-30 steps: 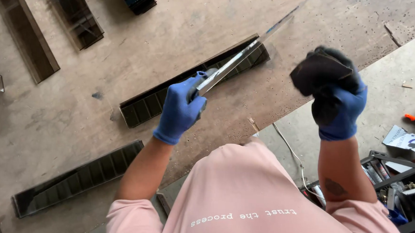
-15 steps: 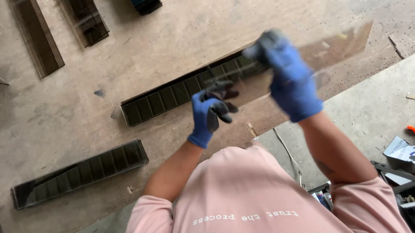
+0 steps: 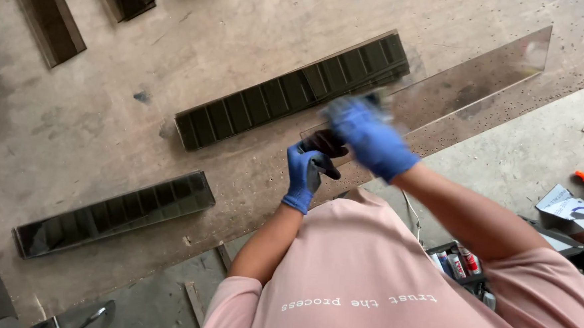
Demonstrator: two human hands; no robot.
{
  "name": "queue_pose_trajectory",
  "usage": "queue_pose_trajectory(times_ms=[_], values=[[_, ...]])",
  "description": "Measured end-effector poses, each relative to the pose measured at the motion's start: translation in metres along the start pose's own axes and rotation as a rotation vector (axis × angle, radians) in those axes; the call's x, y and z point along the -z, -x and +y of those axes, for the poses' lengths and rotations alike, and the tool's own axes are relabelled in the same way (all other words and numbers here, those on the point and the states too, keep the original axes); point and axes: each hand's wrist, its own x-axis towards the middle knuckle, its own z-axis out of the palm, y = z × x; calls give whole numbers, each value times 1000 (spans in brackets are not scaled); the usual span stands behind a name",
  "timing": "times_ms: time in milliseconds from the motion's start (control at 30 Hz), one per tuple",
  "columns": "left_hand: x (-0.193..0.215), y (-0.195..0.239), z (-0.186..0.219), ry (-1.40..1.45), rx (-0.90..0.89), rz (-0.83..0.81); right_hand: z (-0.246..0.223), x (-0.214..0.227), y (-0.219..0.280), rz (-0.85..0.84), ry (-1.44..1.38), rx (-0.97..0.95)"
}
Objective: Sanding the edges of long metal strips using a handheld sanding block on a workbench.
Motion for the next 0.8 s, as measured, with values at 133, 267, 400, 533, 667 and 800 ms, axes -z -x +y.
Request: queue_pose_trajectory(times_ms=[133, 267, 400, 533, 667, 800], values=[[14, -3, -19, 26, 3, 40, 12, -35, 11, -112, 351, 30], [18, -16, -34, -1, 4, 39, -8, -35, -4, -64, 163, 111], [61, -49, -122, -26, -55, 79, 71, -35, 29, -82, 469, 29], [62, -87, -137, -46, -165, 120, 5, -48, 4, -9, 215, 145], [53, -29, -89, 12, -33, 141, 134, -10, 52, 8, 308, 76], [60, -43, -116, -109, 14, 193, 226, -15, 78, -49, 476, -57]])
